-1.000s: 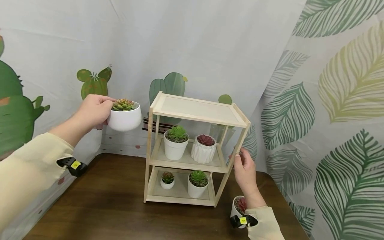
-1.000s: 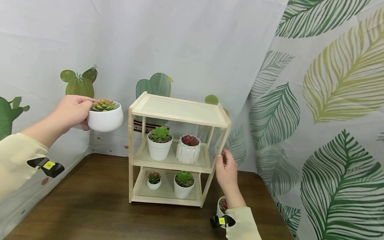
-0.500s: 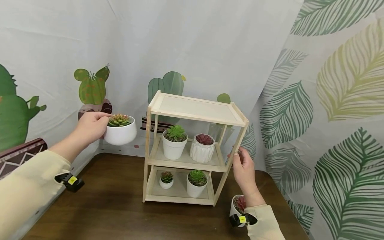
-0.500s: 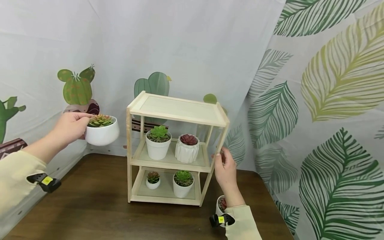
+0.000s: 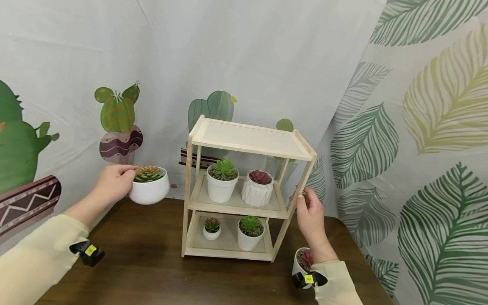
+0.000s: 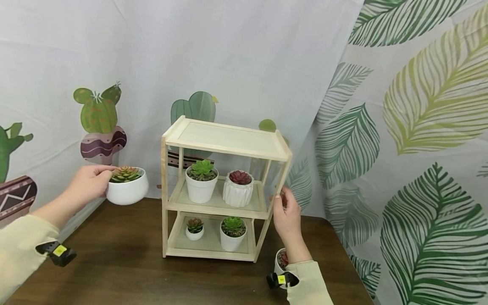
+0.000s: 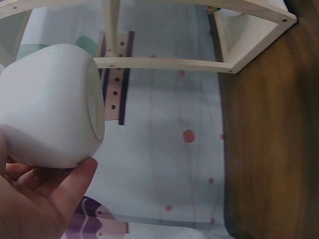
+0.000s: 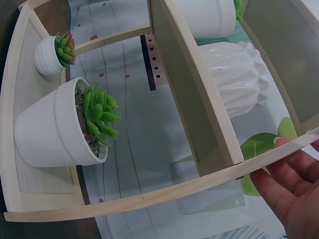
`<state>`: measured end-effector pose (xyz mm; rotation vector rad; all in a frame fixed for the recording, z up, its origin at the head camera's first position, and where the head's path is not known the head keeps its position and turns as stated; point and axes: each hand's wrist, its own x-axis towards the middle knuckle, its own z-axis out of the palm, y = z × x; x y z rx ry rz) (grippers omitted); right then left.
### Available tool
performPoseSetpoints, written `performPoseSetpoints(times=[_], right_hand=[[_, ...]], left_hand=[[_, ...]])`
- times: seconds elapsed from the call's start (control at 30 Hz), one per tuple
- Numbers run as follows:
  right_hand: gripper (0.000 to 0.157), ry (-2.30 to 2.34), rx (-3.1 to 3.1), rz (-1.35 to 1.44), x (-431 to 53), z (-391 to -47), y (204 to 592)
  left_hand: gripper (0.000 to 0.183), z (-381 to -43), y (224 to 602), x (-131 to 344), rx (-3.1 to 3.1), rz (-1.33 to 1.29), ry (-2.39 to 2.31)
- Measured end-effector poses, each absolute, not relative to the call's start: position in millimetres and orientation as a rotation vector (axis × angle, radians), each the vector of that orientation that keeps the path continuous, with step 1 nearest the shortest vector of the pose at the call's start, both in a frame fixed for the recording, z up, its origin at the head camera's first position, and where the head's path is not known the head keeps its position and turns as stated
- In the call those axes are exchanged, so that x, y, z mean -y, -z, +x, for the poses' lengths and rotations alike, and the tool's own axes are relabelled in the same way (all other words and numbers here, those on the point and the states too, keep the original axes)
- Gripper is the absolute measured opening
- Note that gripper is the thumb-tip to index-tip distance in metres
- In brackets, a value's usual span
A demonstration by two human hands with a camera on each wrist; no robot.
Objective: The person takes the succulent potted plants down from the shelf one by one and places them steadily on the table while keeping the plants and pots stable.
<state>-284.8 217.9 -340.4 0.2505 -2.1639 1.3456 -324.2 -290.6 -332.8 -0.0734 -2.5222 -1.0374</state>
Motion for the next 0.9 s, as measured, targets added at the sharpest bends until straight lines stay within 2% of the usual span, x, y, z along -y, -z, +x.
performPoseSetpoints(times=[0.9], right_hand=[[0.031, -1.380, 2.168, 0.249, -219.5, -287.4, 341.5]], left_hand=[[0.048, -317.8, 429.7, 305.6, 2.537, 0.043, 1.012]])
